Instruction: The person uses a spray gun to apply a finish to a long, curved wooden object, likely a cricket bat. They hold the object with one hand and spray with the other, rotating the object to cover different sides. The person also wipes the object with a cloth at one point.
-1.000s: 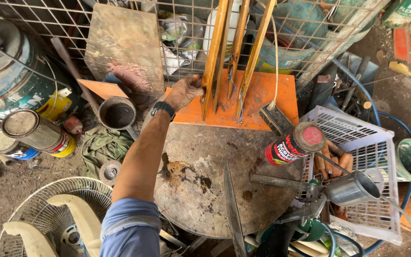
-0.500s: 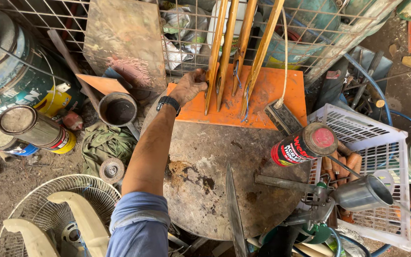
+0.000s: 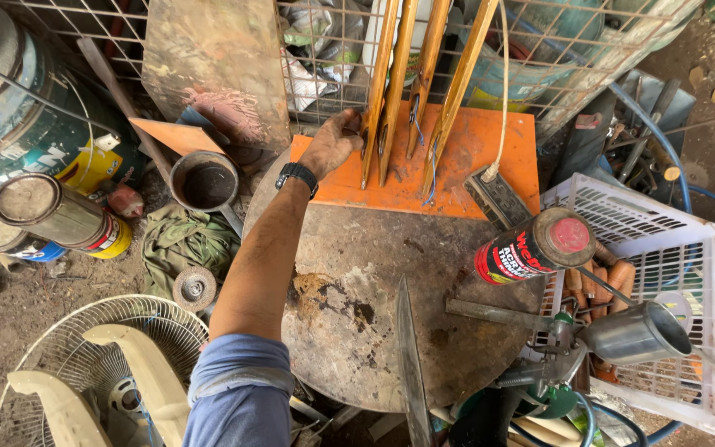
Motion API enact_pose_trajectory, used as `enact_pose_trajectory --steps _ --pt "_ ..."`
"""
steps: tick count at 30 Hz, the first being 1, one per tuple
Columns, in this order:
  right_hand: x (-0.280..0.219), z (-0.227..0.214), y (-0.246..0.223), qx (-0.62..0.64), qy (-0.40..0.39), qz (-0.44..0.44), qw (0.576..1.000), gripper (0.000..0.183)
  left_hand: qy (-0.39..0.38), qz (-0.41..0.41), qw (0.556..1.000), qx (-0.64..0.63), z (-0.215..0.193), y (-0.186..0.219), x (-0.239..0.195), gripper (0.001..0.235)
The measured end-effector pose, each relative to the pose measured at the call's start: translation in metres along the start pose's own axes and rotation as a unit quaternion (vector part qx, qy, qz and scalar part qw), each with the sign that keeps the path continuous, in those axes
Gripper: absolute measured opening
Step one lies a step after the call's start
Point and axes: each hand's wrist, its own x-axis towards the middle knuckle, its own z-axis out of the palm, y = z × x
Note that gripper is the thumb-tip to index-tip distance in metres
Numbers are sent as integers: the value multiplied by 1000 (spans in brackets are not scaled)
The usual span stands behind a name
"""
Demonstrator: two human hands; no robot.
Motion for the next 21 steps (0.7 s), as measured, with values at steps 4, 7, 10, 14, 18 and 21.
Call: enact_pose_trajectory --steps 4,7,10,14,18,21 --pt "7 8 7 9 27 -7 1000 48 37 65 997 22 -2 -16 -11 39" --pt "-3 11 25 -10 30 -6 999 49 101 65 987 105 -15 -28 -54 49" --pt "-16 8 45 -56 -3 -12 998 49 108 69 963 236 -32 -21 -123 42" --pt "-46 5 67 -123 -59 -25 990 49 -112 -84 917 374 -63 13 -242 65" --pt "-53 0 71 -251 -84 -94 960 47 -182 -143 849 475 -111 44 -360 78" --pt "-49 -4 55 -320 -37 -179 930 51 -97 -210 881 413 -163 49 -431 75"
